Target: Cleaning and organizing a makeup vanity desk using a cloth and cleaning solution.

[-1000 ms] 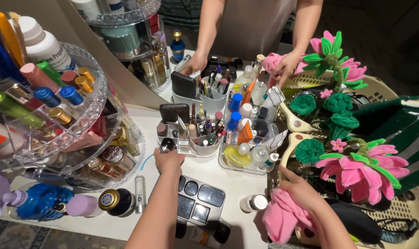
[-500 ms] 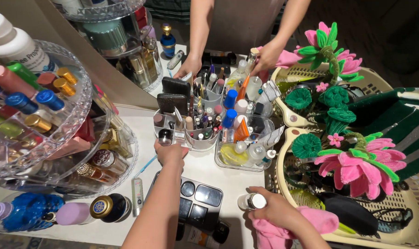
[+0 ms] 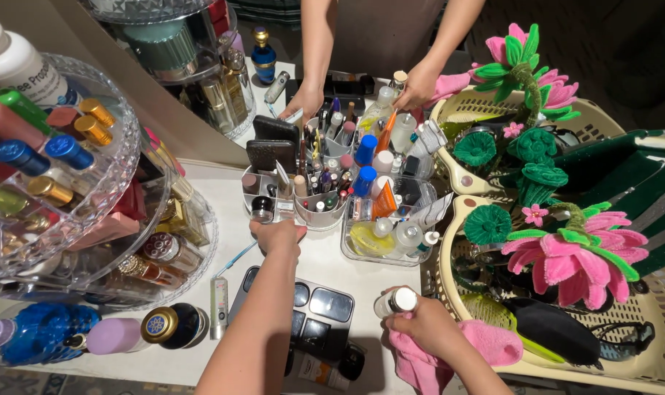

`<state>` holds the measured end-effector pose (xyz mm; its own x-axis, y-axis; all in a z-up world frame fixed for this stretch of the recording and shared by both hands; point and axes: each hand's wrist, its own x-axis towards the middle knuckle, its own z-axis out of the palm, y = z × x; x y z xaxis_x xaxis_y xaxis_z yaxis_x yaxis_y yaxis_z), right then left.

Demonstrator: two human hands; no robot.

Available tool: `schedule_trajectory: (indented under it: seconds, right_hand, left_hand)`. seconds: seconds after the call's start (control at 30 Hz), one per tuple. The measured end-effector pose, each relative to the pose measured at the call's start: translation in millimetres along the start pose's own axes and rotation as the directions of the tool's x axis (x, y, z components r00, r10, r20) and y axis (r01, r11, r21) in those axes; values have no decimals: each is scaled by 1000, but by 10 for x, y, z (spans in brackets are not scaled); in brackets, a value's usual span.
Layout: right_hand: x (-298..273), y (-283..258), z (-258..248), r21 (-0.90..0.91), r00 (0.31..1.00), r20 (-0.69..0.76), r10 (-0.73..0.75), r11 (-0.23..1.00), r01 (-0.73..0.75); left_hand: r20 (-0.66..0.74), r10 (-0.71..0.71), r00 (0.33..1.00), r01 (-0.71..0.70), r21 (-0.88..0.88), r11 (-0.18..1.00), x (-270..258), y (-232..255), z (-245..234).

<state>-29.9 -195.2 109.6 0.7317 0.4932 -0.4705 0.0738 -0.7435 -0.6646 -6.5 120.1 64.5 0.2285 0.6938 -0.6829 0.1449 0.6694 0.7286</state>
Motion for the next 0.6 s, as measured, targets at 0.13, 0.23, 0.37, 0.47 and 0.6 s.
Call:
schedule_trajectory:
  seconds: [0.13,0.23,0.37,0.47,0.6]
  right_hand:
    - [24,40,65,46,999,-40,8,999,-6]
    - [-15,-19,61,83,996,-66,53,995,-47]
    - [89,311,125,-48,979,-205,18,998,-28]
    - [80,425,142,-155,976,-195,95,980,-126]
    - [-136,133,256,-251,981,-70,180,949,-192]
  left_hand:
    - [19,26,999,-25,-66,998,46,-67,-61]
    - [43,17,999,-14,-56,998,63,-114,-159]
    - [175,24,984,-20,-26,999,286,-303,-418]
    - [283,113,952,-188,252,949,-240,3,-780]
    - [506,517,690,-690,676,260,32,-317,-1180]
